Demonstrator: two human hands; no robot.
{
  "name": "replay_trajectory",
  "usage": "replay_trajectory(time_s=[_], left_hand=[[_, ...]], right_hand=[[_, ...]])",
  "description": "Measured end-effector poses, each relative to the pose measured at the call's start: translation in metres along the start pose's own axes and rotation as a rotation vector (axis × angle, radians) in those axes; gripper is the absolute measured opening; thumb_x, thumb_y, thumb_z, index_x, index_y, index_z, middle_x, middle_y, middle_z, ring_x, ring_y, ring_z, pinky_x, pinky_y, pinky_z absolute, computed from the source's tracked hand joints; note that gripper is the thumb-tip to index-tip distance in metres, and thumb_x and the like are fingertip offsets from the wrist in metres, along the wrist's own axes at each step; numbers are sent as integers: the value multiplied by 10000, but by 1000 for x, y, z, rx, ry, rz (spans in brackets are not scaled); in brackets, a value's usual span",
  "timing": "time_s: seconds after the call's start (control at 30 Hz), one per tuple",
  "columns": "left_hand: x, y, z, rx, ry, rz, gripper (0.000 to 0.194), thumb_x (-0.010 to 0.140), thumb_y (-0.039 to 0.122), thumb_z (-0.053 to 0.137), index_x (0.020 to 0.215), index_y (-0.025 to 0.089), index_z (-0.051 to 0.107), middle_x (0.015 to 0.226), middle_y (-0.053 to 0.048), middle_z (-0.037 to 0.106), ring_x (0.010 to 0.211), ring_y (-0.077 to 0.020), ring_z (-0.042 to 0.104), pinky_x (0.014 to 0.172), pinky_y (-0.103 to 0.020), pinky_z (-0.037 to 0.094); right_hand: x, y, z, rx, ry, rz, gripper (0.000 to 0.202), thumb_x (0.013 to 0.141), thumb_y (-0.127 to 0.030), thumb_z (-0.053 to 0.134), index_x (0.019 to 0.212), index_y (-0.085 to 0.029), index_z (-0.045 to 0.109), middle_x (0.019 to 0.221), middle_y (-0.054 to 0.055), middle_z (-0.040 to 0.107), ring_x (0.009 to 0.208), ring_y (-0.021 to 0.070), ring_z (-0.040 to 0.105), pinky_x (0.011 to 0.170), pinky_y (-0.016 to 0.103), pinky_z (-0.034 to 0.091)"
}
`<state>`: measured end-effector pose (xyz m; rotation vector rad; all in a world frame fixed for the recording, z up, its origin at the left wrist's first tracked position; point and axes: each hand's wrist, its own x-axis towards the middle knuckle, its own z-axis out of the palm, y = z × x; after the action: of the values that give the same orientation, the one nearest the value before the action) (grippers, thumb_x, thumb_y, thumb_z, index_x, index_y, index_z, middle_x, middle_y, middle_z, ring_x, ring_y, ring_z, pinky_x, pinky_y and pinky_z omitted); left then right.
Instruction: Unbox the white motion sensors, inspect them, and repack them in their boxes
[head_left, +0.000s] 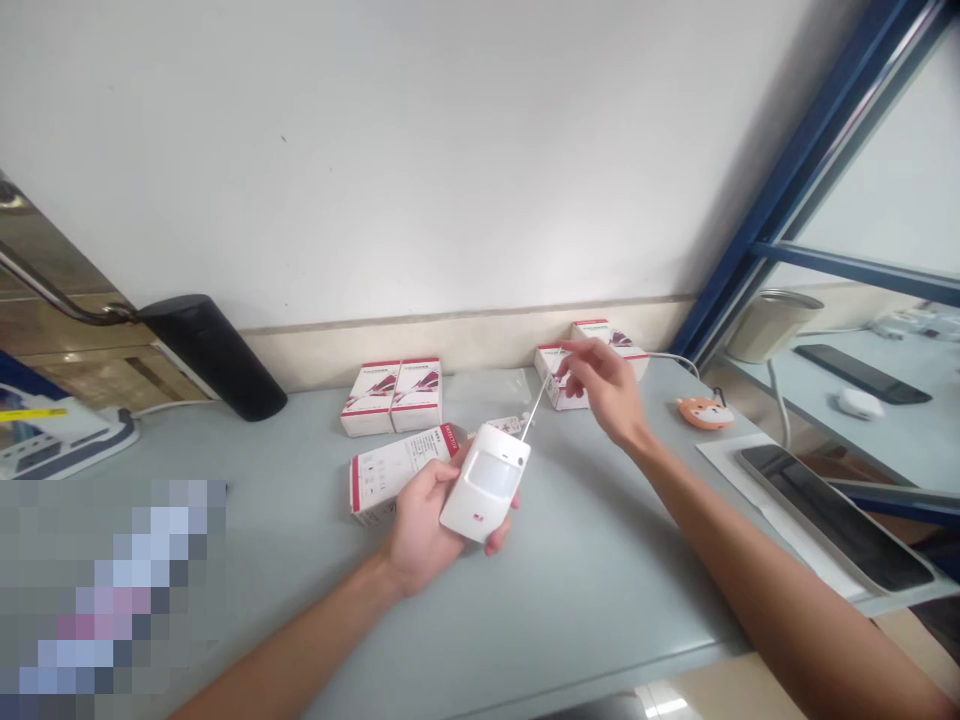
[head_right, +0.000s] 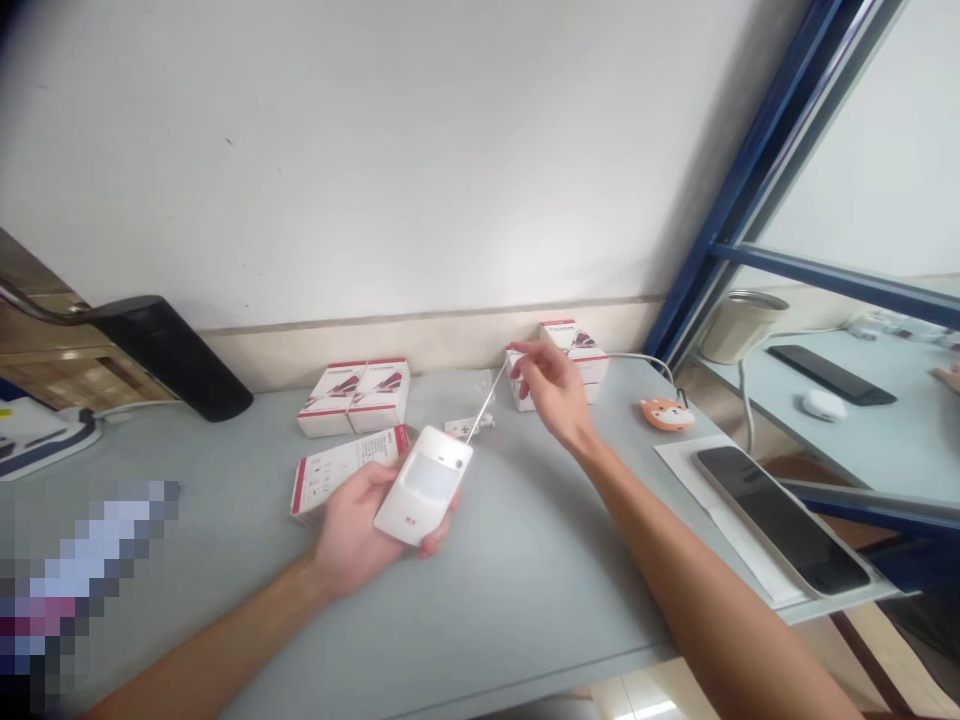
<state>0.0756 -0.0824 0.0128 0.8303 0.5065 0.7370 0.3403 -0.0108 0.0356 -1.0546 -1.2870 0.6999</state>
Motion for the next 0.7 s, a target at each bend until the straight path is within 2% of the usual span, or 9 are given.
replay_trajectory(time_s=[0.1,0.23,0.37,0.43,0.5,0.57,0.63,0.7], left_hand=[[-1,5,2,-3,13,42,459,977,333,292,1298,120,542,933,-163,708,600,-257,617,637,-389,417],[-3,12,6,-29,46,94,417,994,347,324,1214,103,581,963,-184,701,608,-252,621,643,-393,430],[-4,15,9,-46,80,77,400,1001,370,366,1182,100,599,935,-174,691,586,-239,606,623,-383,429],[-3,15,8,-49,82,97,406,995,367,369,1192,100,602,935,-172,690,586,-244,606,617,-385,431],[-1,15,6,-52,104,143,409,986,361,366,1171,95,615,945,-175,692,596,-248,612,624,-389,438],[0,15,3,-58,140,179,412,980,359,365,1147,91,629,973,-183,698,613,-248,617,633,-389,446],[0,16,2,-59,164,193,406,977,357,365,1129,93,635,989,-184,704,624,-249,618,636,-387,449],[0,17,1,-52,173,202,384,974,354,368,1108,106,630,978,-179,711,620,-250,618,637,-387,450]], right_hand=[[-17,1,18,-25,-113,-17,190,803,-176,566,936,-217,697,802,-16,667,619,128,577,638,300,465],[-42,0,42,-67,-276,-16,256,745,-131,535,924,-209,701,774,-16,667,645,144,592,682,323,493],[-53,-1,48,-29,-282,7,256,743,-127,536,923,-207,701,738,-13,655,659,156,585,668,326,504],[-53,-1,47,-48,-296,14,278,801,-142,533,994,-209,722,767,-1,682,678,164,605,679,331,521],[-50,-1,46,-177,-346,-44,361,891,-171,514,1174,-231,729,873,20,732,743,181,651,721,347,541],[-43,1,46,-434,-351,-181,432,959,-201,505,1347,-265,684,1049,52,759,908,220,691,821,384,552],[-30,7,48,-710,-309,-270,427,996,-241,529,1402,-261,659,1219,85,737,1095,265,675,928,417,537],[-13,15,52,-914,-304,-229,370,1017,-304,571,1362,-235,685,1292,110,708,1186,287,647,963,417,529]])
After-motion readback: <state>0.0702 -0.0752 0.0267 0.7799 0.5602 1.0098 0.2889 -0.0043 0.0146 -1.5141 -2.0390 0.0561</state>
